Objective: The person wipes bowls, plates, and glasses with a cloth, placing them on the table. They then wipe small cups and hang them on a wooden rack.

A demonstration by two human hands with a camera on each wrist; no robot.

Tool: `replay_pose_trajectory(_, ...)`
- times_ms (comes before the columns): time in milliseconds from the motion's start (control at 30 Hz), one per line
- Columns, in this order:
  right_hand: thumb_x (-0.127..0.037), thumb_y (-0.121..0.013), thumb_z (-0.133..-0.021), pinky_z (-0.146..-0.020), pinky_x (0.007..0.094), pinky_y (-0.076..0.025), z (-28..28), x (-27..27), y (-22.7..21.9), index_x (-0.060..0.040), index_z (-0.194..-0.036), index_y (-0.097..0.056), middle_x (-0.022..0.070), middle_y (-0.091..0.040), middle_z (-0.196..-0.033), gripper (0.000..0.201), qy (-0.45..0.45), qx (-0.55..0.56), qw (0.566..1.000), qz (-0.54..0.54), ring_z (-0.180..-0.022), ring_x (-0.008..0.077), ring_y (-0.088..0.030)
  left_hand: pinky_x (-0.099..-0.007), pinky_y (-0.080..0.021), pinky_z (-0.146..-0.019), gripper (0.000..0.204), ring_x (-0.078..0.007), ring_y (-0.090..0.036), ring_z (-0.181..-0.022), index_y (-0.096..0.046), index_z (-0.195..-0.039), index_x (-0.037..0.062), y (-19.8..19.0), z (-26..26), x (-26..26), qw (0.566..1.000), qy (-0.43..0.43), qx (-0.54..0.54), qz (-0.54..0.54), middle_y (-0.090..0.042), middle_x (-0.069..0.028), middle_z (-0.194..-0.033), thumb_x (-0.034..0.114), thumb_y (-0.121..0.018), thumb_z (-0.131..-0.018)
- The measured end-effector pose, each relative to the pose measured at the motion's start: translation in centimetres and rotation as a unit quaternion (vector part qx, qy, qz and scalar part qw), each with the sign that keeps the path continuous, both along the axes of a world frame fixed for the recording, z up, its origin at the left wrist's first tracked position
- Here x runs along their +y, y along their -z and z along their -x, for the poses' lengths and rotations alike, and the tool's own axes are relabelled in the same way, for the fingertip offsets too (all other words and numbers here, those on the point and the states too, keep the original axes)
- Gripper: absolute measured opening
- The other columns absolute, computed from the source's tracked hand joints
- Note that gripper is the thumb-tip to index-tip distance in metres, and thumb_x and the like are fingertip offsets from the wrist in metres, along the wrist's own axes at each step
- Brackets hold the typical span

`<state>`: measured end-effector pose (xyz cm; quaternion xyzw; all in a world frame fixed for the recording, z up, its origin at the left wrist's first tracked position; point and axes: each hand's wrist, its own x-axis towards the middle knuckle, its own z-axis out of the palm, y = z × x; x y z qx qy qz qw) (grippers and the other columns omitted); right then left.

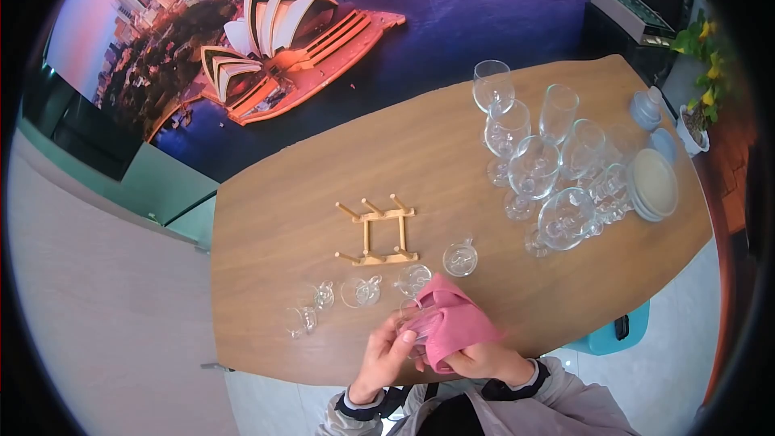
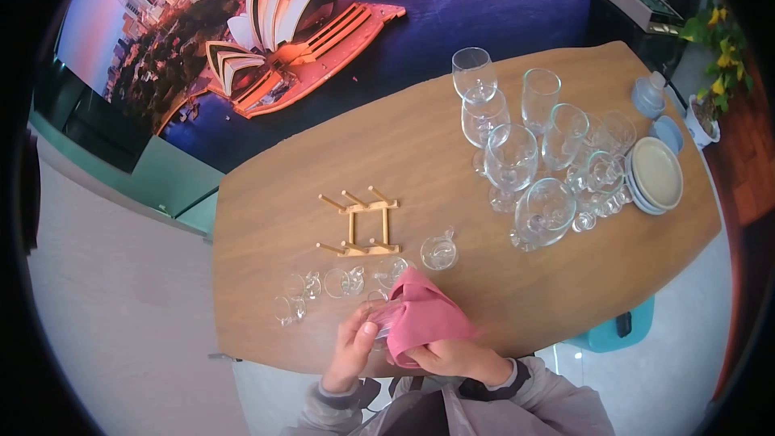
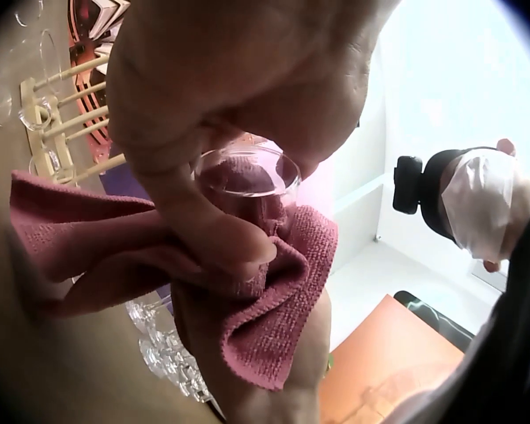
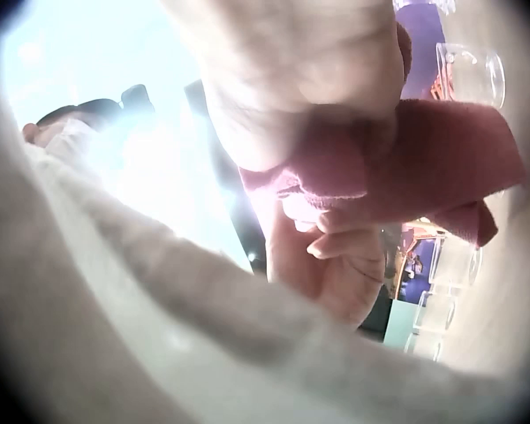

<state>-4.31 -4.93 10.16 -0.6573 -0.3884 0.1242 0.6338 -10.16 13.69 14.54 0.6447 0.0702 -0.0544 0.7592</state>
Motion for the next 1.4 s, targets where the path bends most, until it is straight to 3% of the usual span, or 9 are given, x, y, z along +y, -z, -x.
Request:
replay_pose_trajectory(67,-0.014,-0.049,-0.105,-0.079,0.0335,-0.054,-0.4,-0.4,-0.6,0.0,-0.126,-0.058,0.0082,-0.068,-0.106,0.027,-0.065,0.2,0.977,-0.031,-0.094,0.0192,-0.067,-0.0279,-0.056,-0.061,0.046,-0.0173,-0.069,-0.076,-0.046,-0.141,-0.0071,-0.2,0.0,-0.3,0.998,0.014,0.032,0.053,-0.068,-0.0133,-0.101,0.021,-0.055,-0.106)
replay_pose_trajectory(300,-0.008,-0.054,-0.101,-0.075,0.0342,-0.056,-1.5,-0.3,-2.1,0.0009,-0.12,-0.059,0.01,-0.066,-0.108,0.021,0.001,0.107,0.994,-0.008,-0.087,0.0177,-0.071,-0.0271,-0.056,-0.061,0.047,-0.0161,-0.069,-0.077,-0.045,-0.143,-0.0063,0.7,-0.1,-0.4,0.997,0.02,0.037,0.066,-0.07,-0.013,-0.107,0.017,-0.057,-0.104)
replay_pose_trajectory(500,-0.009,-0.052,-0.103,-0.076,0.0298,-0.054,-0.4,0.2,-0.8,0.0007,-0.115,-0.064,0.0065,-0.069,-0.101,0.02,0.075,0.2,0.974,-0.078,-0.089,0.0134,-0.065,-0.0269,-0.057,-0.062,0.052,-0.0124,-0.068,-0.081,-0.046,-0.143,-0.0059,1.5,0.7,-0.3,0.998,0.023,0.058,0.033,-0.07,-0.0132,-0.115,0.012,-0.067,-0.098)
replay_pose_trajectory(667,-0.009,-0.05,-0.103,-0.054,0.0272,-0.046,-0.8,-0.7,-0.1,0.0016,-0.091,-0.067,0.0016,-0.063,-0.07,0.024,0.064,0.288,0.955,-0.019,-0.064,0.0075,-0.058,-0.0256,-0.056,-0.071,0.06,-0.0105,-0.067,-0.084,-0.049,-0.143,-0.0038,1.8,0.7,-1.3,0.998,0.003,0.026,0.054,-0.07,-0.0112,-0.113,0.01,-0.076,-0.092)
replay_pose_trajectory(1000,-0.012,-0.045,-0.108,-0.057,0.0251,-0.046,-0.1,0.3,1.6,0.0037,-0.09,-0.067,-0.0009,-0.065,-0.076,0.033,0.118,0.372,0.917,-0.081,-0.068,0.0058,-0.058,-0.0252,-0.053,-0.073,0.071,-0.0079,-0.063,-0.083,-0.052,-0.143,0.001,3.2,0.8,-0.9,0.999,0.026,-0.003,-0.048,-0.073,-0.0031,-0.103,0.015,-0.086,-0.082)
replay_pose_trajectory(1100,-0.017,-0.048,-0.109,-0.059,0.0234,-0.046,-0.4,0.5,0.9,0.0025,-0.092,-0.068,-0.0012,-0.066,-0.08,0.032,0.12,0.395,0.904,-0.106,-0.071,0.0051,-0.057,-0.0263,-0.054,-0.076,0.07,-0.01,-0.067,-0.087,-0.053,-0.142,0.0013,2.9,0.7,-0.7,0.998,0.026,-0.008,-0.065,-0.074,-0.005,-0.105,0.016,-0.087,-0.082)
replay_pose_trajectory(1167,-0.023,-0.049,-0.11,-0.058,0.0222,-0.044,-0.6,0.5,0.9,0.0003,-0.091,-0.068,-0.0015,-0.065,-0.08,0.035,0.108,0.425,0.891,-0.117,-0.069,0.0043,-0.055,-0.0377,-0.05,-0.102,0.071,-0.0215,-0.063,-0.119,-0.043,-0.147,-0.0043,1.9,0.6,-0.4,0.993,0.091,0.043,-0.069,-0.064,-0.0151,-0.13,0.001,-0.079,-0.086)
replay_pose_trajectory(1300,-0.026,-0.047,-0.11,-0.056,0.0213,-0.042,-1.4,-0.3,1.2,-0.0014,-0.091,-0.067,-0.0026,-0.064,-0.08,0.037,0.1,0.507,0.842,-0.154,-0.066,0.0036,-0.053,-0.0322,-0.056,-0.088,0.069,-0.0169,-0.071,-0.099,-0.054,-0.142,0.0017,2.6,0.6,0.3,0.985,0.085,-0.055,-0.14,-0.074,-0.0114,-0.116,0.012,-0.084,-0.08)
replay_pose_trajectory(1400,-0.028,-0.045,-0.111,-0.058,0.0219,-0.043,-1.9,-0.5,0.8,-0.0023,-0.096,-0.065,-0.002,-0.064,-0.082,0.036,0.1,0.5,0.844,-0.164,-0.068,0.0041,-0.053,-0.0383,-0.048,-0.105,0.072,-0.0245,-0.061,-0.123,-0.046,-0.146,-0.0027,2.9,0.9,1.4,0.979,0.165,-0.104,-0.051,-0.063,-0.0153,-0.131,-0.002,-0.077,-0.082)
